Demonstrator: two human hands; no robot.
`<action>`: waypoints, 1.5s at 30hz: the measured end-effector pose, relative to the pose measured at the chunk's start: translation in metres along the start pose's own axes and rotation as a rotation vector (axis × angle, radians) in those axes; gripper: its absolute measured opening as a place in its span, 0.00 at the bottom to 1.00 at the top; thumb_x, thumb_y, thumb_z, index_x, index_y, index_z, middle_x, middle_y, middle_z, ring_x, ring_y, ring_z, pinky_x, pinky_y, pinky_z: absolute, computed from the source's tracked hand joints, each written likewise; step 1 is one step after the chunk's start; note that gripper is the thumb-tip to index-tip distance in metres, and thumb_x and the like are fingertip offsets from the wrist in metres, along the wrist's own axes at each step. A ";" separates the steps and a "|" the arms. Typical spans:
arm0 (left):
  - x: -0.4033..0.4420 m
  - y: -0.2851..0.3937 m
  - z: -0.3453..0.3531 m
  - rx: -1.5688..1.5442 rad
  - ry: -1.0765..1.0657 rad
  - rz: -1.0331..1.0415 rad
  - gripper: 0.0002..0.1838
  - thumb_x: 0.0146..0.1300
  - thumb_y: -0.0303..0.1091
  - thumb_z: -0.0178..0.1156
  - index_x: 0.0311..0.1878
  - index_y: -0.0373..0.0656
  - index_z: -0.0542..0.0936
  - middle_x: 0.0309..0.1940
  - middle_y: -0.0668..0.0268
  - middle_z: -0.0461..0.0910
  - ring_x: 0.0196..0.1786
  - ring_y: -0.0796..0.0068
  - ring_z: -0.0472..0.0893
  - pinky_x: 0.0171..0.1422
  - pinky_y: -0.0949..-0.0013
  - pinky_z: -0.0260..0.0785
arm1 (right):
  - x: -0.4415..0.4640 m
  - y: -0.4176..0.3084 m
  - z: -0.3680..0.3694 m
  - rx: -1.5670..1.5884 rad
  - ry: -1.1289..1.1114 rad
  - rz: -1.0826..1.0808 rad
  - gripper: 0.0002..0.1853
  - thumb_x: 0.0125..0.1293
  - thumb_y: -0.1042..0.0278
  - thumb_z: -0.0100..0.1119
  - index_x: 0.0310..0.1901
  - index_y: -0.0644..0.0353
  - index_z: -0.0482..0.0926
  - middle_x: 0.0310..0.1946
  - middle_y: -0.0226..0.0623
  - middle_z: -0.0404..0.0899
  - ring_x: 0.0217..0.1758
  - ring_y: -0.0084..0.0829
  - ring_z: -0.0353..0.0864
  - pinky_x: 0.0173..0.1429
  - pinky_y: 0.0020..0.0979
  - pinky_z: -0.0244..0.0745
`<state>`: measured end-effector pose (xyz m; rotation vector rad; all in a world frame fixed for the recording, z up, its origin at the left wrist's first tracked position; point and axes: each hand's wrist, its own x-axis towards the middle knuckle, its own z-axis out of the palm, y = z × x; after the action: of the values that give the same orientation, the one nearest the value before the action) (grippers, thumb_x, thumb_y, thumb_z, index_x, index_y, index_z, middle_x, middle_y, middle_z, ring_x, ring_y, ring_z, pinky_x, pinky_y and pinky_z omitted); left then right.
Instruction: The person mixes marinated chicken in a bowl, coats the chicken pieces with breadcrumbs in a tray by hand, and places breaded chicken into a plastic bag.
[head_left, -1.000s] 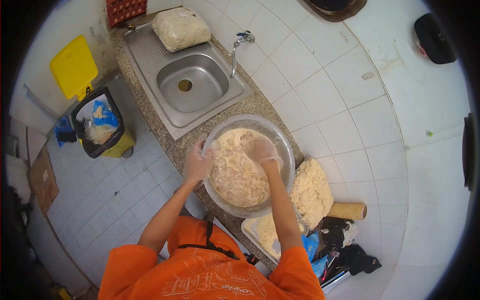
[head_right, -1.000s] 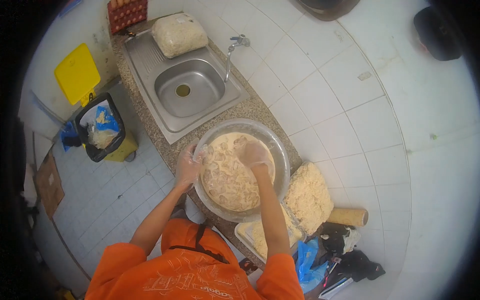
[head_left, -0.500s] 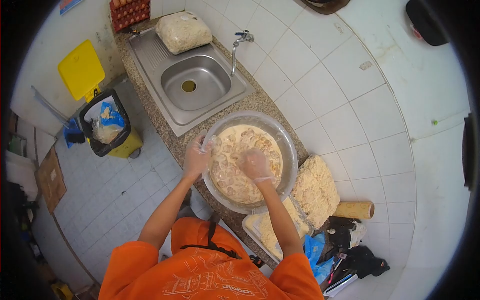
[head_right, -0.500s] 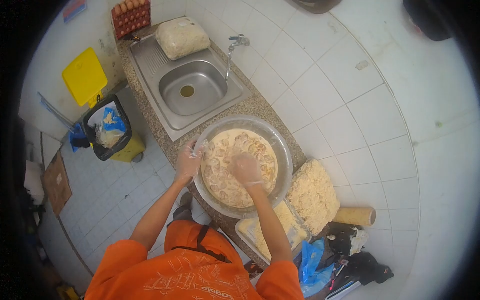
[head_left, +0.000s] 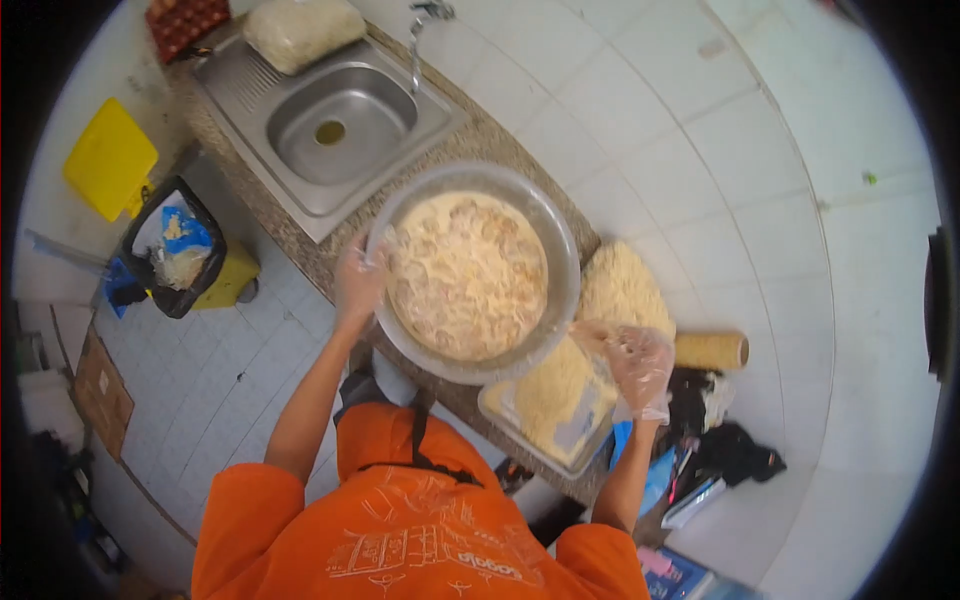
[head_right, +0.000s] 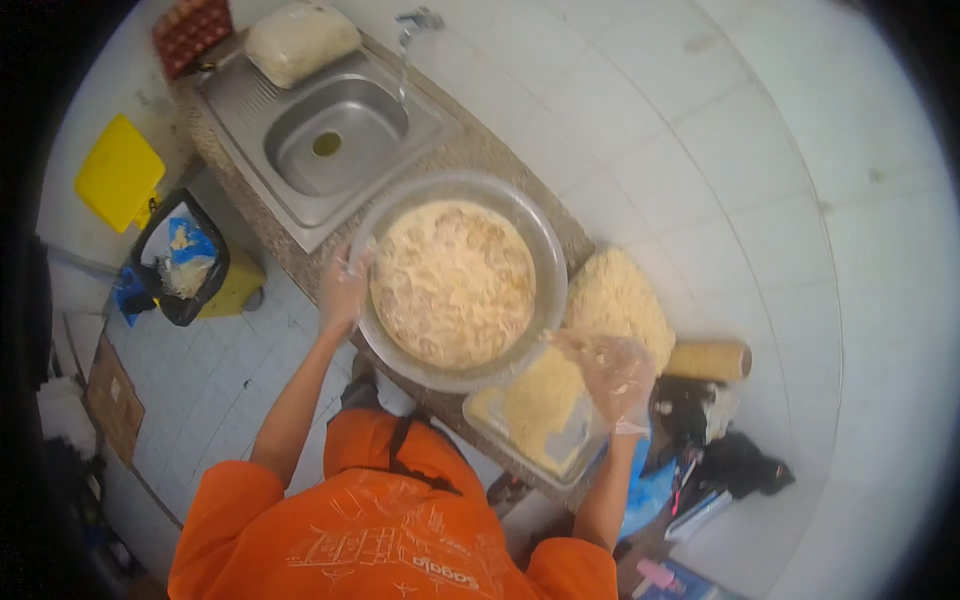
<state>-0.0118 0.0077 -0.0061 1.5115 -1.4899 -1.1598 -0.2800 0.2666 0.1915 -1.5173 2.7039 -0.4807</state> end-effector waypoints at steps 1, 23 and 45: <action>-0.004 0.006 -0.002 -0.205 -0.083 -0.131 0.23 0.80 0.39 0.63 0.72 0.36 0.79 0.56 0.55 0.89 0.56 0.69 0.87 0.64 0.64 0.77 | -0.016 0.010 -0.001 -0.067 0.022 -0.026 0.10 0.59 0.68 0.75 0.41 0.61 0.92 0.33 0.48 0.89 0.38 0.50 0.88 0.46 0.44 0.83; 0.014 -0.003 -0.010 -0.133 -0.161 -0.011 0.20 0.80 0.35 0.61 0.69 0.40 0.81 0.54 0.53 0.88 0.55 0.62 0.87 0.64 0.60 0.77 | 0.125 -0.082 0.223 -0.057 -0.165 0.031 0.20 0.72 0.50 0.62 0.50 0.59 0.90 0.47 0.53 0.90 0.51 0.56 0.89 0.57 0.50 0.84; 0.025 -0.015 -0.013 -0.312 -0.173 0.098 0.18 0.74 0.29 0.62 0.64 0.36 0.84 0.46 0.46 0.90 0.49 0.53 0.90 0.57 0.57 0.79 | 0.209 -0.062 0.210 -0.309 -0.260 -0.047 0.18 0.70 0.55 0.62 0.39 0.63 0.91 0.42 0.54 0.90 0.49 0.52 0.91 0.54 0.49 0.84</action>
<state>0.0042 -0.0172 -0.0179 1.1406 -1.3985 -1.4183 -0.3075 0.0068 0.0377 -1.5781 2.6301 0.1366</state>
